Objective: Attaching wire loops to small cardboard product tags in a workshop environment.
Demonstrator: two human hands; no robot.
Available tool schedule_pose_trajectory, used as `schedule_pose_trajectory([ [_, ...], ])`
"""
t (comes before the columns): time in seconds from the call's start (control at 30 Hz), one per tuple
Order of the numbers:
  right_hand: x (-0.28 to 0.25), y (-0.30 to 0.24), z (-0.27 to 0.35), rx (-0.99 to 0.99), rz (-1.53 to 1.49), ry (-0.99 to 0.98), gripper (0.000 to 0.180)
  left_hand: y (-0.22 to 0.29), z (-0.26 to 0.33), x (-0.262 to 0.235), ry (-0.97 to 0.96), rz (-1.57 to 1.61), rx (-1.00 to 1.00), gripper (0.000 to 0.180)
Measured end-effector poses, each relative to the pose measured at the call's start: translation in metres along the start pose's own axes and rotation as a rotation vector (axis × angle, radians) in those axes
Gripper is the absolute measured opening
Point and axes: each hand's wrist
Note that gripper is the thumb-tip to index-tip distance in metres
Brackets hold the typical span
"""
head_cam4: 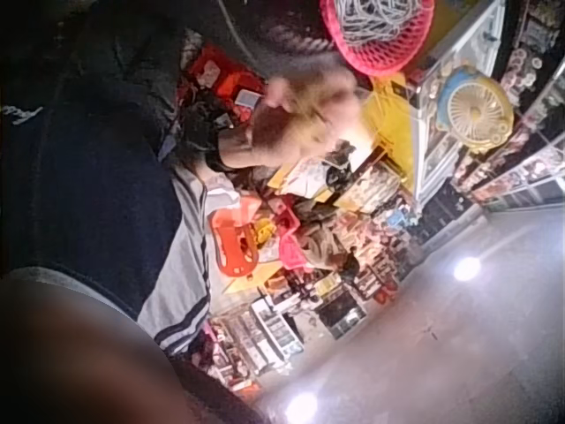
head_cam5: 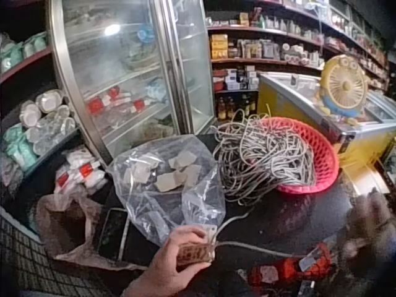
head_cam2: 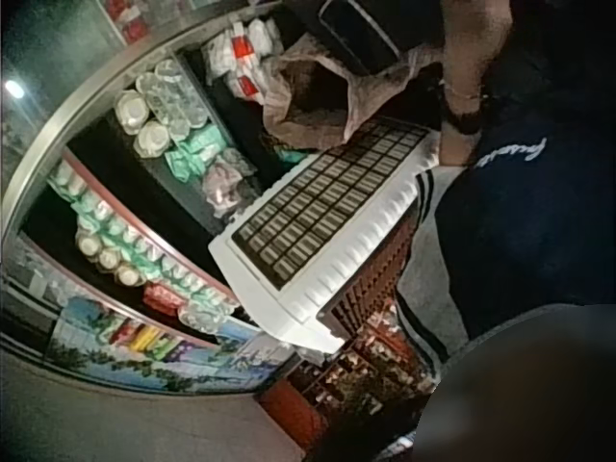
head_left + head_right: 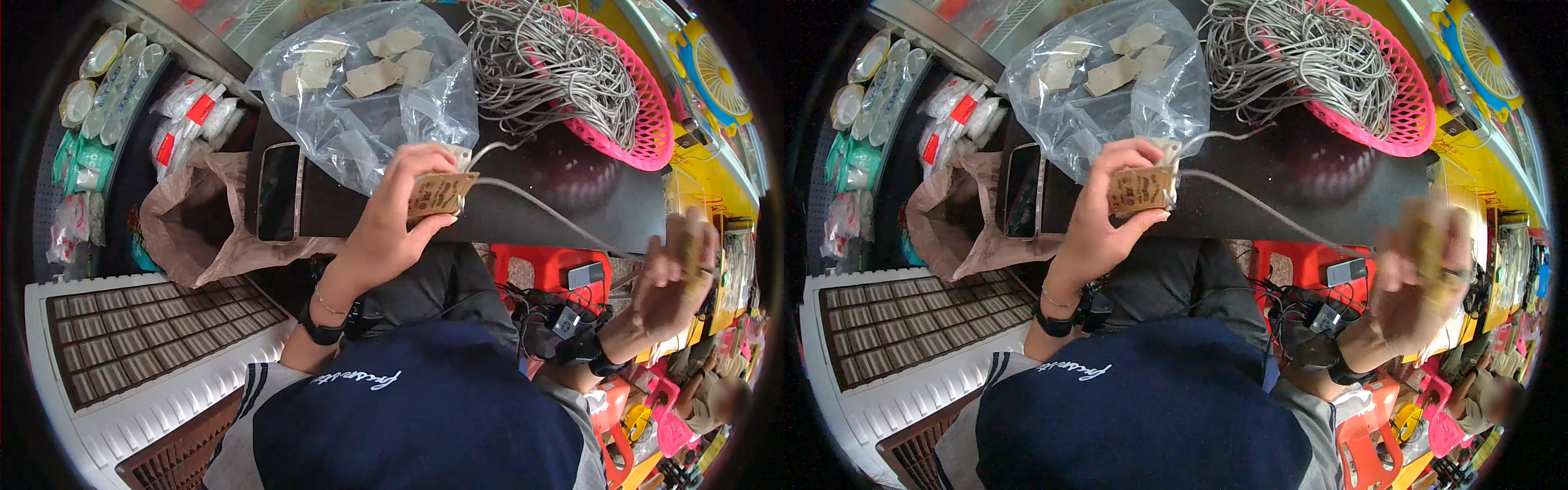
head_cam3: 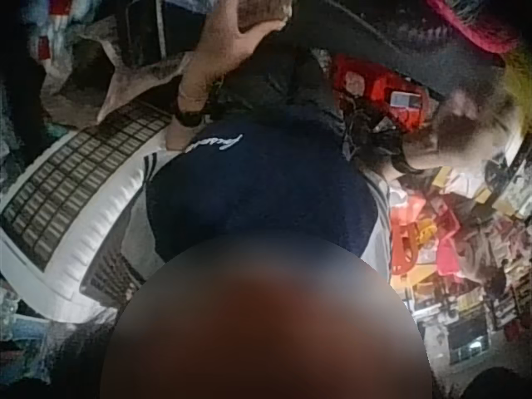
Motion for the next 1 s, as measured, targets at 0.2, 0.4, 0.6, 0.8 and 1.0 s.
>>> schedule_pose_trajectory([
  [0.2,0.040,0.052,-0.003,0.340,0.629,-0.079,0.014,0.007,0.005,0.003,0.072,0.415,0.004,0.060],
  [0.4,0.057,0.076,-0.001,0.140,0.739,-0.079,0.013,0.018,0.001,0.011,-0.050,0.505,0.068,0.066],
  [0.6,0.059,0.079,-0.001,0.098,0.700,-0.176,0.013,0.020,0.001,0.012,-0.062,0.501,0.084,0.065],
  [0.8,0.057,0.075,-0.002,0.052,0.719,-0.210,0.015,0.021,0.002,0.015,-0.051,0.553,0.116,0.055],
  [1.0,0.060,0.073,-0.001,0.030,0.713,-0.187,0.019,0.022,0.003,0.015,-0.055,0.552,0.112,0.054],
])
Point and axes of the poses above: each hand's wrist, its own z-axis away from the middle knuckle, its own x-axis out of the palm, y = z × x, and after that the axes turned 1 degree about z, right-handed
